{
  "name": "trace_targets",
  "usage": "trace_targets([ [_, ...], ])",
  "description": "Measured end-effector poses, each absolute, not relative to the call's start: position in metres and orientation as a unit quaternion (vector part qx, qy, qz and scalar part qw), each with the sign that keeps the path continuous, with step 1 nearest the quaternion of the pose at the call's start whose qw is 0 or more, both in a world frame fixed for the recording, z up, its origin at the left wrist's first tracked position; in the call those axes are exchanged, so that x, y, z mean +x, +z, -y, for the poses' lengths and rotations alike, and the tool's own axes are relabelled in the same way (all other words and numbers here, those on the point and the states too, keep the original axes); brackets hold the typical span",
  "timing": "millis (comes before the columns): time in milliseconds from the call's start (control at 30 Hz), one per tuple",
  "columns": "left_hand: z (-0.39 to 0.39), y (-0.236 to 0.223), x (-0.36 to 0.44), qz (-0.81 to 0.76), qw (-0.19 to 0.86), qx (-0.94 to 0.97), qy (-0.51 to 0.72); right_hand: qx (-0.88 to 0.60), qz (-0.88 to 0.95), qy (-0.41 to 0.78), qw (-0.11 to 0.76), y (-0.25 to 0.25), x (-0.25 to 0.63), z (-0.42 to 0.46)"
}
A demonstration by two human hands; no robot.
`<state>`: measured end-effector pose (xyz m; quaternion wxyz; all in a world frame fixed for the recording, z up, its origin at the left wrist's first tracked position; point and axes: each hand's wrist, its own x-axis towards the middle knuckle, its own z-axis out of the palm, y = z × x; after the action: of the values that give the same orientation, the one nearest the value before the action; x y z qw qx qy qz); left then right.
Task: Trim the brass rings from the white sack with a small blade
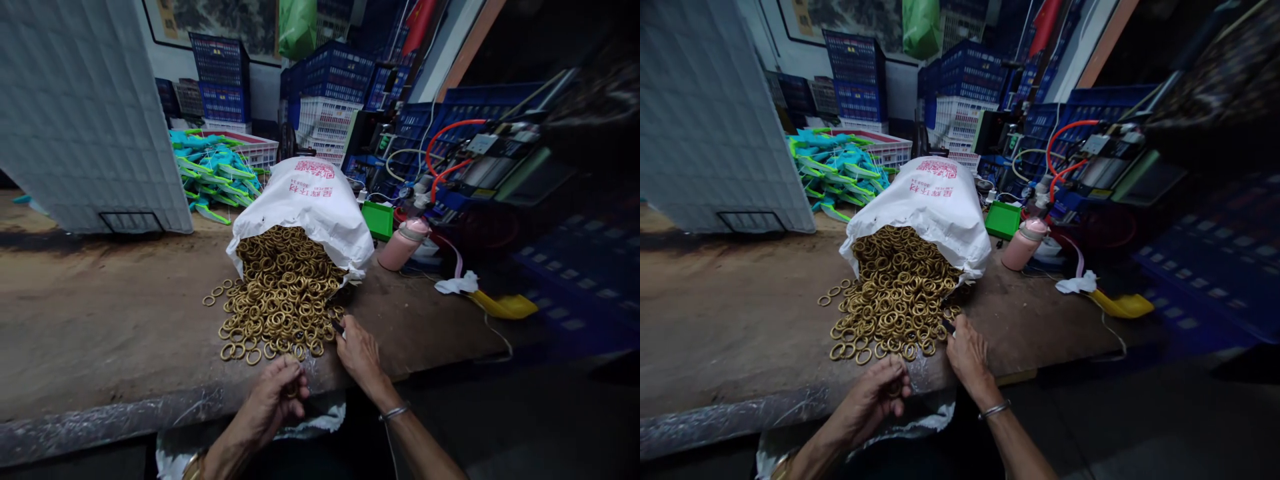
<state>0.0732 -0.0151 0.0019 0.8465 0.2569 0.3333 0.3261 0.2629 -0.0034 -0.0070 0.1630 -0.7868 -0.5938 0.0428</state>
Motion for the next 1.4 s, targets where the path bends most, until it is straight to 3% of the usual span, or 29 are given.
trace_targets([
  [267,-0.001,0.005,0.082,-0.435,0.717,0.407,0.362,-0.592,0.720,0.100,0.349,0.001,0.233,0.006],
  [433,-0.003,0.008,0.074,-0.476,0.654,0.442,0.388,-0.564,0.715,0.178,0.374,0.004,0.206,0.007],
  [667,0.003,0.004,0.063,-0.438,0.498,0.594,0.456,-0.615,0.577,0.386,0.374,0.006,0.195,0.002],
  [967,0.008,0.006,0.065,-0.444,0.506,0.575,0.465,-0.583,0.520,0.506,0.366,0.002,0.190,0.007],
  [1200,0.013,0.007,0.063,-0.453,0.683,0.433,0.375,-0.578,0.582,0.411,0.399,0.010,0.187,0.007],
  [1400,0.014,0.016,0.062,-0.452,0.710,0.392,0.371,-0.622,0.612,0.340,0.350,0.009,0.194,0.006],
])
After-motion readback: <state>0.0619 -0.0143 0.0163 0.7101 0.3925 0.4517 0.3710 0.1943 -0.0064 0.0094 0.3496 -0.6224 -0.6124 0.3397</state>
